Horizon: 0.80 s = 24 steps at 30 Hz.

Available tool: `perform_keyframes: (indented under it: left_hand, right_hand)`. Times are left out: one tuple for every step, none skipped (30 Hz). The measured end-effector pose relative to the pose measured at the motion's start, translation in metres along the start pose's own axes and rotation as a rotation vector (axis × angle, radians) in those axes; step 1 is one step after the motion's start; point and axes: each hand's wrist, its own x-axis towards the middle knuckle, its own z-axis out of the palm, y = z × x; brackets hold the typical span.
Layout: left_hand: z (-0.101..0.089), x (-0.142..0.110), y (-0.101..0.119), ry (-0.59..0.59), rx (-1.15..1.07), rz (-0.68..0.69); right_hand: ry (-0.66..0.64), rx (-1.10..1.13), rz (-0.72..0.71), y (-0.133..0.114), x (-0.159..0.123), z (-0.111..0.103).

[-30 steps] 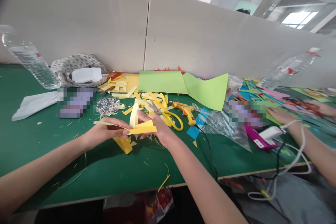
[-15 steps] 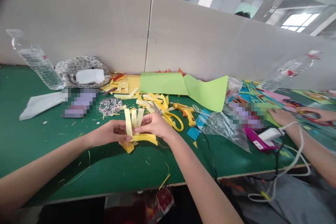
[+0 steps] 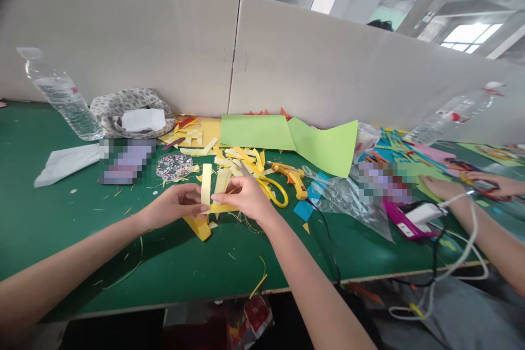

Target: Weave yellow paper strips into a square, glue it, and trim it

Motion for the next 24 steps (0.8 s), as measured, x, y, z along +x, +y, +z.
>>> perform_keyframes:
  left_hand:
    - [0.0, 0.0, -0.001, 0.014, -0.003, -0.015]
    - [0.0, 0.001, -0.002, 0.025, -0.006, -0.029]
    - [0.0, 0.0, -0.002, 0.033, -0.006, -0.038]
    - [0.0, 0.0, -0.001, 0.039, 0.003, -0.039]
    - [0.0, 0.0, -0.001, 0.045, 0.023, -0.03]
    - [0.0, -0.001, 0.0, 0.052, 0.051, -0.016]
    - [0.001, -0.001, 0.001, 0.06, 0.08, 0.001]
    - [0.001, -0.001, 0.002, 0.069, 0.103, 0.017]
    - [0.001, -0.002, 0.003, 0.073, 0.112, 0.027]
    - [0.002, -0.002, 0.003, 0.073, 0.105, 0.031]
    - [0.002, -0.002, 0.003, 0.069, 0.086, 0.029]
    - [0.002, -0.001, 0.003, 0.064, 0.062, 0.024]
    - [0.002, -0.001, 0.002, 0.059, 0.038, 0.015]
    - [0.002, -0.001, 0.001, 0.056, 0.015, 0.002]
    - [0.002, 0.0, 0.001, 0.056, -0.005, -0.01]
    - [0.002, 0.0, 0.0, 0.057, -0.021, -0.019]
    - [0.002, 0.0, -0.001, 0.058, -0.035, -0.025]
    - [0.002, 0.0, -0.002, 0.055, -0.045, -0.026]
    - [0.002, 0.001, -0.002, 0.051, -0.05, -0.026]
    - [0.002, 0.001, -0.002, 0.049, -0.051, -0.023]
    - [0.003, 0.001, -0.001, 0.048, -0.049, -0.021]
    - [0.003, 0.0, -0.001, 0.053, -0.048, -0.021]
    - [0.003, 0.0, 0.0, 0.061, -0.048, -0.024]
    - [0.003, 0.0, 0.0, 0.071, -0.049, -0.027]
  right_hand:
    - [0.015, 0.021, -0.012, 0.001, 0.0, 0.001]
    - [0.03, 0.035, -0.021, 0.001, 0.0, 0.002]
    - [0.043, 0.039, -0.028, 0.001, 0.0, 0.004]
    - [0.053, 0.037, -0.034, 0.0, 0.0, 0.006]
    - [0.06, 0.032, -0.043, -0.001, 0.0, 0.007]
    - [0.065, 0.027, -0.052, -0.002, 0.0, 0.009]
    - [0.068, 0.022, -0.061, -0.003, 0.0, 0.01]
    - [0.073, 0.014, -0.069, -0.003, 0.0, 0.011]
    - [0.079, 0.003, -0.075, -0.004, 0.0, 0.011]
    - [0.086, -0.008, -0.082, -0.005, -0.001, 0.011]
    - [0.093, -0.02, -0.089, -0.005, -0.001, 0.012]
    - [0.101, -0.028, -0.093, -0.005, -0.001, 0.012]
    - [0.106, -0.031, -0.095, -0.006, -0.001, 0.012]
    - [0.109, -0.031, -0.094, -0.006, -0.001, 0.013]
    - [0.114, -0.033, -0.09, -0.006, -0.001, 0.014]
    - [0.119, -0.04, -0.083, -0.007, -0.001, 0.015]
    - [0.125, -0.052, -0.076, -0.007, 0.0, 0.016]
    - [0.132, -0.066, -0.072, -0.008, 0.0, 0.018]
    - [0.138, -0.081, -0.071, -0.009, 0.0, 0.019]
    - [0.142, -0.092, -0.075, -0.01, -0.001, 0.02]
    - [0.142, -0.098, -0.082, -0.011, -0.001, 0.02]
    - [0.146, -0.101, -0.089, -0.012, -0.002, 0.02]
    - [0.149, -0.11, -0.088, -0.012, -0.002, 0.019]
    - [0.148, -0.124, -0.076, -0.013, -0.003, 0.017]
